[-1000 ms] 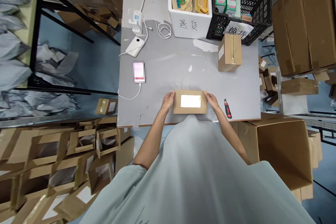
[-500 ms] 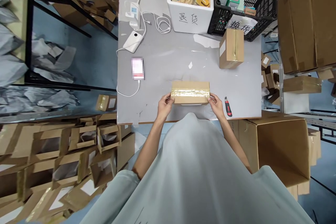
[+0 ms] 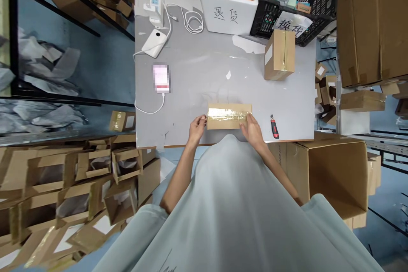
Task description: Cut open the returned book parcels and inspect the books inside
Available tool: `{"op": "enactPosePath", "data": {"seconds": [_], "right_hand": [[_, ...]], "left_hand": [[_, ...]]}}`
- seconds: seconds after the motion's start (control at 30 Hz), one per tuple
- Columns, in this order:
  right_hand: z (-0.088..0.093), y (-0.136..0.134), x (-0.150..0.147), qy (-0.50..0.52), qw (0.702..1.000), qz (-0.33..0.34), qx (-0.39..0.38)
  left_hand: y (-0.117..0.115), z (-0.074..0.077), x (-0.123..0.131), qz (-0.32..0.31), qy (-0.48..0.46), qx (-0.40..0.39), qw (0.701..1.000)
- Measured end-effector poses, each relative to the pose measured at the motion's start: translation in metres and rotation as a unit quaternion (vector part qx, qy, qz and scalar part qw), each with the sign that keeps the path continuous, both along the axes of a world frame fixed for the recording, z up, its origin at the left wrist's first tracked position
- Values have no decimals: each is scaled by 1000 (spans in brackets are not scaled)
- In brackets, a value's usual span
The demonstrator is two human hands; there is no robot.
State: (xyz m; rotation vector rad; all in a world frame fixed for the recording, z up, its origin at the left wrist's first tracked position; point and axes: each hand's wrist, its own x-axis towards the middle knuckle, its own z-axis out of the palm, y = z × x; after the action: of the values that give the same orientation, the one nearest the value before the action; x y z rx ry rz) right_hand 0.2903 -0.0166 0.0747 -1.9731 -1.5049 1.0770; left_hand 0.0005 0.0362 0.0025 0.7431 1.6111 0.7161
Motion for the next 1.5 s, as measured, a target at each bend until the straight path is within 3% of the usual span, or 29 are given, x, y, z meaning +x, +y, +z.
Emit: {"op": "enactPosePath", "data": {"seconds": [0.17, 0.33, 0.5, 0.67, 0.8, 1.03, 1.27, 1.5], "right_hand": [[-17, -12, -5, -4, 1000, -12, -25], [-16, -15, 30, -38, 996, -77, -15], [14, -15, 68, 8, 994, -111, -6], [41, -8, 53, 70, 989, -127, -10], [48, 4, 39, 66, 989, -131, -6], [34, 14, 27, 194, 978, -78, -7], [14, 18, 26, 229, 971, -54, -46], [6, 28, 37, 180, 974, -127, -55]], "left_hand": [[5, -14, 5, -10, 2, -46, 999], [5, -15, 22, -49, -20, -83, 995], [1, 5, 49, -100, -93, -58, 989], [4, 26, 71, -115, -115, -8, 987], [7, 42, 72, -106, -96, 15, 990], [7, 66, 37, -109, -15, 71, 991], [2, 59, 28, -112, -2, 57, 992], [13, 57, 37, -79, -17, 76, 994]]}}
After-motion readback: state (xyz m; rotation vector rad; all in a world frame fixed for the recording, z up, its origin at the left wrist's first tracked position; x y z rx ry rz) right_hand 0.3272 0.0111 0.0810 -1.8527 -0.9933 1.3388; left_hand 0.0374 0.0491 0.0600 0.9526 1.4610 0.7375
